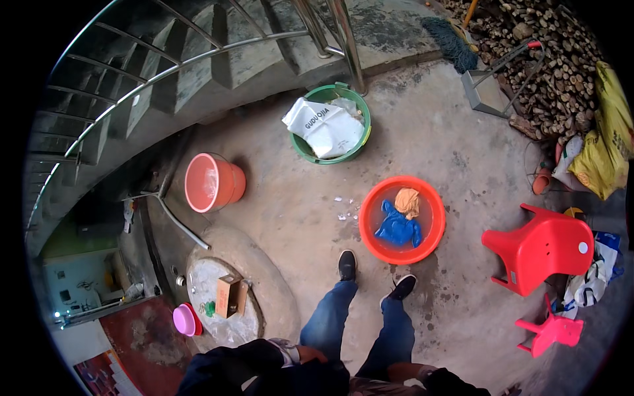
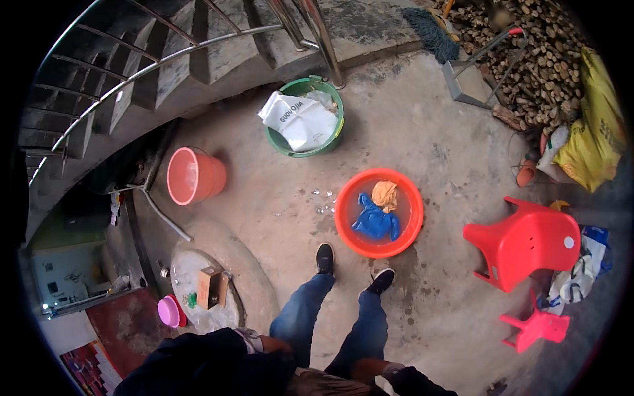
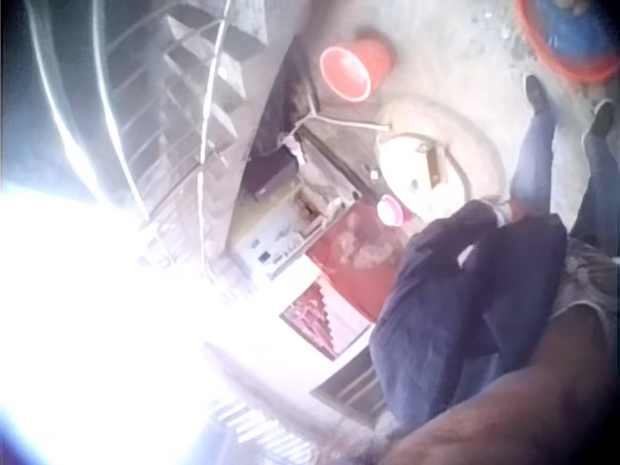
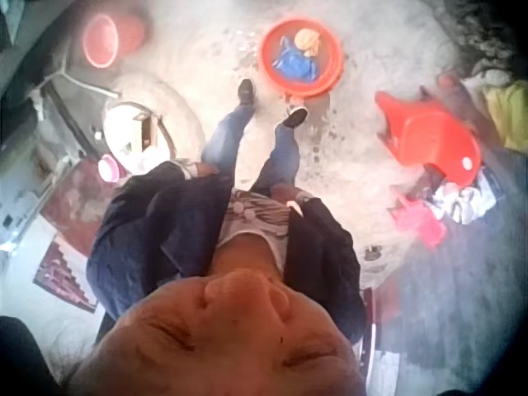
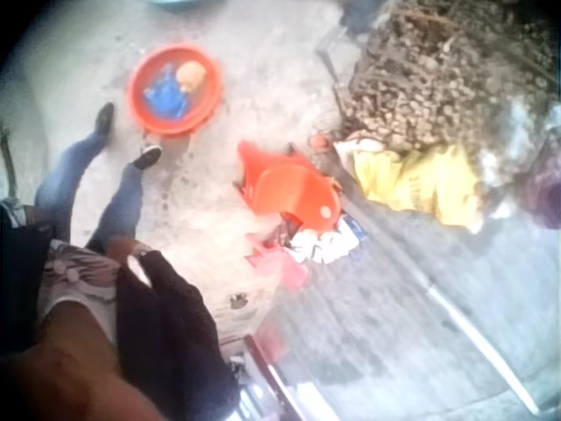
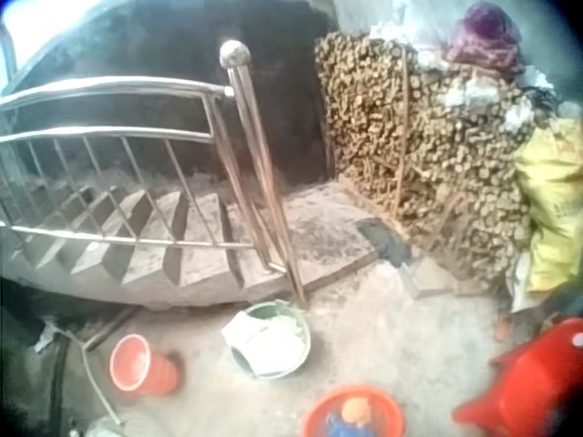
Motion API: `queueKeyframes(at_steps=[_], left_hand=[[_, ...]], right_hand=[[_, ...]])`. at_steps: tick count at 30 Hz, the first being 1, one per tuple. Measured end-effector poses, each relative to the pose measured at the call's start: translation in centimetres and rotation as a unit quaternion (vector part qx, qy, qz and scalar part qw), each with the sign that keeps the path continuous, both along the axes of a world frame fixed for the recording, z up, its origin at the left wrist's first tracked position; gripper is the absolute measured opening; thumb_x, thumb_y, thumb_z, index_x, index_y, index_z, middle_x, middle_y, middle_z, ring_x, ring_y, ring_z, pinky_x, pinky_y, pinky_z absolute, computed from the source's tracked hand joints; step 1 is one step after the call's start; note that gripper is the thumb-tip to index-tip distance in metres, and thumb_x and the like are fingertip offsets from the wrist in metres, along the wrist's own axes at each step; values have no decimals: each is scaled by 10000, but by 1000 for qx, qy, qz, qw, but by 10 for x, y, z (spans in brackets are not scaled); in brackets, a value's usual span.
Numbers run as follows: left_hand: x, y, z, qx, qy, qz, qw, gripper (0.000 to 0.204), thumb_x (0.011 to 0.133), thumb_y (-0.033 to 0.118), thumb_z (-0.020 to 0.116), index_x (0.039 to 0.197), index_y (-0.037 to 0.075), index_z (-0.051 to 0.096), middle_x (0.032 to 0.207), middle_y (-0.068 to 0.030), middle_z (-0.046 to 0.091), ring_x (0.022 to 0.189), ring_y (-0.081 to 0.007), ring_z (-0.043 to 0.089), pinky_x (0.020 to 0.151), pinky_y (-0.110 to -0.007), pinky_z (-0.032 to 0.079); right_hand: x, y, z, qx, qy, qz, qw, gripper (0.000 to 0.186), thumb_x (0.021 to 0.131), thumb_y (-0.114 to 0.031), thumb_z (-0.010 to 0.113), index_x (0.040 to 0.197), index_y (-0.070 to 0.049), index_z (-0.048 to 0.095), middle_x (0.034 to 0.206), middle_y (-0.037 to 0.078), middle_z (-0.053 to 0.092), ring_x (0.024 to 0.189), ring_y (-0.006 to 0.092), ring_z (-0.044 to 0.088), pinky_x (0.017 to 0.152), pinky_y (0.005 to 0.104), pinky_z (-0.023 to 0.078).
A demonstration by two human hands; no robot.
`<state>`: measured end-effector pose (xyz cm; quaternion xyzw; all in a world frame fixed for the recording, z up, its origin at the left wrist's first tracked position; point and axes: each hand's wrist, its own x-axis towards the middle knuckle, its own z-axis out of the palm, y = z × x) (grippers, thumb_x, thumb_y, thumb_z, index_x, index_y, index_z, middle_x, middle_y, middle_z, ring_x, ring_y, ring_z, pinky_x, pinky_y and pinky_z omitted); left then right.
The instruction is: The person squats beside a red basin filled with water and hand-washes a blue cloth and a tan cloth. They scrub, rinse, and wring out each cloth, then place them on a nearby surface.
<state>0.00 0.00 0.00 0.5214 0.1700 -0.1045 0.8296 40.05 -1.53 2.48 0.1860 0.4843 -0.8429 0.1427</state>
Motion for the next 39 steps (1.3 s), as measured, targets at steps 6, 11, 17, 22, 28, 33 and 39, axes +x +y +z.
queueKeyframes(at_steps=[6, 11, 17, 22, 28, 33, 39], left_hand=[[133, 153, -106, 214, 245, -44, 945, 264, 898, 236, 563, 1129, 108, 583, 975, -178, 622, 935, -363, 590, 788, -432, 490], [193, 227, -278, 547, 306, 153, 764, 454, 815, 201, 652, 1237, 86, 528, 1323, -152, 475, 1165, -360, 486, 898, -447, 457], [221, 259, -438, 678, 297, 152, 654, 589, 881, 378, 593, 1426, 257, 406, 1536, -117, 263, 1391, -387, 251, 1030, -569, 325], [273, 286, -517, 667, 258, 148, 683, 580, 924, 485, 482, 1456, 301, 346, 1565, -72, 200, 1414, -388, 193, 965, -653, 342], [256, 265, -525, 678, 322, 163, 641, 567, 920, 493, 481, 1451, 359, 335, 1563, -105, 182, 1356, -461, 256, 948, -658, 368], [249, 271, -520, 662, 330, 135, 659, 605, 875, 506, 551, 1434, 393, 349, 1554, -116, 193, 1283, -477, 350, 956, -620, 394], [259, 268, -520, 518, 360, 292, 719, 597, 807, 364, 697, 1354, 278, 473, 1498, -182, 230, 1249, -434, 364, 992, -522, 392]], right_hand=[[-44, 136, -200, 308, -234, -148, 910, 183, 856, -245, 586, 840, -70, 634, 880, 156, 654, 774, 344, 628, 670, 450, 486], [-19, 234, -367, 491, -406, -290, 715, 347, 847, -247, 612, 1183, -166, 594, 1359, 115, 488, 1239, 364, 431, 992, 547, 347], [-5, 268, -467, 596, -386, -293, 640, 560, 824, -314, 673, 1343, -195, 501, 1489, 91, 326, 1363, 379, 277, 1068, 593, 264], [51, 279, -535, 616, -380, -195, 662, 547, 830, -371, 654, 1327, -192, 511, 1489, 91, 332, 1331, 387, 319, 1049, 630, 264], [8, 257, -543, 646, -426, -233, 590, 504, 857, -371, 619, 1320, -195, 525, 1473, 90, 355, 1317, 396, 332, 1059, 630, 235], [27, 266, -535, 630, -456, -197, 597, 651, 753, -525, 684, 1334, -284, 517, 1462, 106, 363, 1333, 415, 294, 1077, 621, 198], [28, 274, -526, 469, -480, -350, 653, 653, 760, -462, 715, 1348, -279, 496, 1445, 176, 364, 1332, 428, 297, 1058, 597, 242]])
